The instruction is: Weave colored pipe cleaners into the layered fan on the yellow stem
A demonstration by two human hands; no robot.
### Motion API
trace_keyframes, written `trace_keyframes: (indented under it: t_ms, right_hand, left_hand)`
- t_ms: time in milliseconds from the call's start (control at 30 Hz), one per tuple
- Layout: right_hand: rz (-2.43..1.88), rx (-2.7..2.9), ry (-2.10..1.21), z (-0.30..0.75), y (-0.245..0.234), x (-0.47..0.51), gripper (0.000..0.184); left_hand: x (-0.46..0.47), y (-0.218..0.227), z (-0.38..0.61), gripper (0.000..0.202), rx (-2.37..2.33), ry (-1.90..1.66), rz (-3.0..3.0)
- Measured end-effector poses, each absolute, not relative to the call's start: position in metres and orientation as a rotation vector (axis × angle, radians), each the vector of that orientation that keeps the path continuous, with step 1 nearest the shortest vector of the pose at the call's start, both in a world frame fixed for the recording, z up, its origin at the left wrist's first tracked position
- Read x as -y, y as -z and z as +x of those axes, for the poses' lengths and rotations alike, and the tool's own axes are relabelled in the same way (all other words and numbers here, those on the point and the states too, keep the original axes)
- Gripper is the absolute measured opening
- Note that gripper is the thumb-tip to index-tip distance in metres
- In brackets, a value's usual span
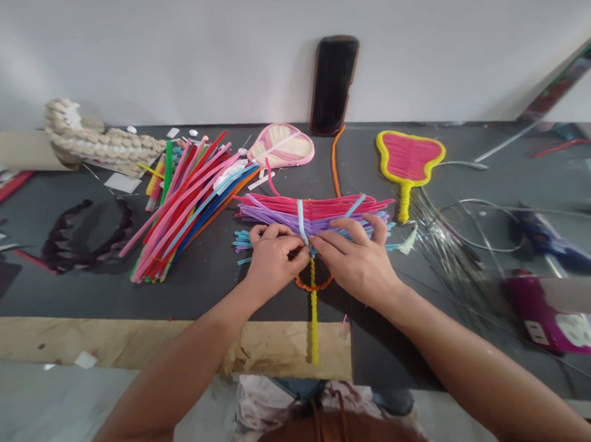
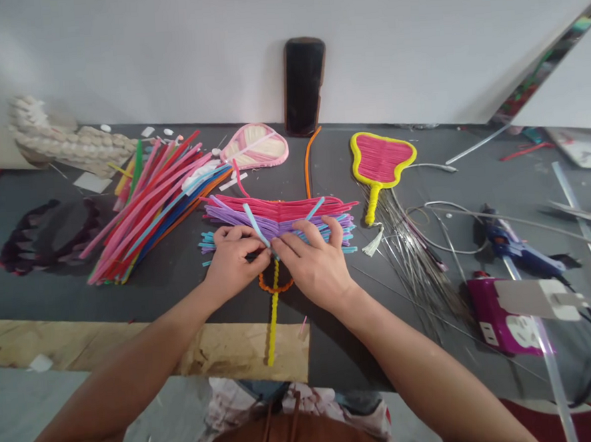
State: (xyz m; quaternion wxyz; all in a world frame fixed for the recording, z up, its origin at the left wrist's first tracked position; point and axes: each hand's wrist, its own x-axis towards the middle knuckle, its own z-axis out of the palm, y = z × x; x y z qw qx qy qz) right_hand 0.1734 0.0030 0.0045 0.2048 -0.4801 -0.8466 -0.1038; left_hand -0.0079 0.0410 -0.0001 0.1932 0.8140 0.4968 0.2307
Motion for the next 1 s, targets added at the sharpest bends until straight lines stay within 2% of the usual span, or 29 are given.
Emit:
trace_keyframes:
  t_ms: [300, 567, 1000]
  right_hand:
    - [-1.307, 2.377, 0.203, 0.181, -0.006, -0.001, 0.019]
    - [-1.297, 2.405, 0.174, 0.182, -0.005, -0.002, 0.022]
    - [-1.29, 2.504, 0.184, 0.182, -0.008, 0.0, 0.021]
  left_hand:
    - [-0.041, 0.0, -0.008, 0.017, -1.398, -0.632, 2.292]
    - [-0.041, 0.0, -0.008, 0.017, -1.417, -0.641, 2.288]
    - [-0.041, 0.003, -0.01, 0.012, -1.369, -0.806, 2.353]
